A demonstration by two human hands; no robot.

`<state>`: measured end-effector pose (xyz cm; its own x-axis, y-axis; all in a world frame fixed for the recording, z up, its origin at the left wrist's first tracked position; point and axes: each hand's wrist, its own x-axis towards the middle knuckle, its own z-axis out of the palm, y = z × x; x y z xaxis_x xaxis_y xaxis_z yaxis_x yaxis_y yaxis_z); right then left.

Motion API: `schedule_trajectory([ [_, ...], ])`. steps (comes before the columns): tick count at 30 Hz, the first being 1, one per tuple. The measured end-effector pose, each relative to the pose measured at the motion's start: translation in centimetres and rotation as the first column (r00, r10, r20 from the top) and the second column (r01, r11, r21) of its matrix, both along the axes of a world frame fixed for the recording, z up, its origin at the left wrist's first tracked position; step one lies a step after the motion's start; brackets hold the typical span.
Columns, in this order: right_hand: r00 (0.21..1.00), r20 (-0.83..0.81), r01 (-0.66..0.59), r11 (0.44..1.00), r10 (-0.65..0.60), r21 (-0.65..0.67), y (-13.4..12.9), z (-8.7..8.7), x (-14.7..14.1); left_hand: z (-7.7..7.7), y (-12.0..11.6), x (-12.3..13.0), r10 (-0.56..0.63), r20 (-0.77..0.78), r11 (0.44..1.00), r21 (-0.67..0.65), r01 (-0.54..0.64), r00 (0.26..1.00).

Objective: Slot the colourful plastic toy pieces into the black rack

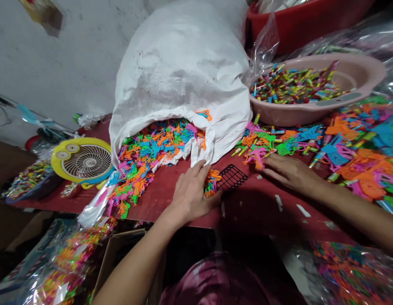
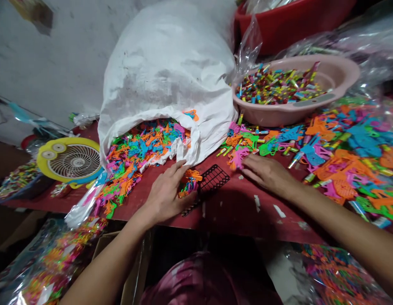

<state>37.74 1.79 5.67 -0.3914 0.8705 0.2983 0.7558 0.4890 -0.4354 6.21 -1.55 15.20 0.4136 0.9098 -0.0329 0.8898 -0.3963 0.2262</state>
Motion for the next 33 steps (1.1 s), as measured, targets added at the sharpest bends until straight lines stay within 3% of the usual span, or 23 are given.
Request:
schedule_trajectory([
  [2, 0.964, -0.224, 0.118, 0.986, -0.143, -0.122, -1.3, -0.5, -1.5, 0.1, 0.0, 0.0, -0.002, 0.000, 1.000, -0.005, 0.002, 1.000],
  [4, 0.867, -0.390, 0.183, 0.925, -0.311, -0.332, -2.7, -1.2, -3.6, 0.3, -0.1, 0.0, -0.009, -0.002, 1.000, -0.007, 0.009, 1.000],
  [6, 0.838, -0.415, 0.156, 0.885, -0.354, -0.439, -4.0, -1.7, -6.0, 0.3, -0.1, 0.0, -0.013, -0.010, 1.000, -0.005, 0.013, 1.000],
  [9, 0.802, -0.468, 0.117, 0.866, -0.371, -0.486, -5.3, -1.7, -9.2, 0.3, -0.1, 0.0, -0.016, -0.020, 1.000, 0.004, 0.017, 1.000],
  [14, 0.750, -0.589, 0.004, 0.893, -0.300, -0.449, -5.8, -1.8, -11.8, 0.2, -0.1, 0.1, -0.006, -0.013, 1.000, 0.006, 0.006, 1.000],
  [20, 0.689, -0.709, -0.082, 0.957, -0.147, -0.277, -5.9, -4.2, -13.1, 0.2, -0.1, 0.1, -0.005, -0.012, 1.000, -0.006, 0.005, 1.000],
  [24, 0.768, -0.640, -0.117, 0.972, -0.041, -0.202, -5.8, -4.3, -13.3, 0.2, 0.0, 0.1, -0.011, -0.003, 1.000, -0.007, 0.011, 1.000],
  [30, 0.873, -0.486, -0.109, 0.985, 0.029, -0.137, -5.7, -2.5, -13.9, -0.1, 0.0, -0.1, -0.029, 0.029, 0.999, 0.046, 0.027, 0.999],
  [33, 0.882, -0.470, -0.110, 0.984, 0.033, -0.137, -5.6, -2.1, -14.4, -0.2, 0.2, -0.6, -0.161, 0.116, 0.978, 0.155, 0.142, 0.980],
])
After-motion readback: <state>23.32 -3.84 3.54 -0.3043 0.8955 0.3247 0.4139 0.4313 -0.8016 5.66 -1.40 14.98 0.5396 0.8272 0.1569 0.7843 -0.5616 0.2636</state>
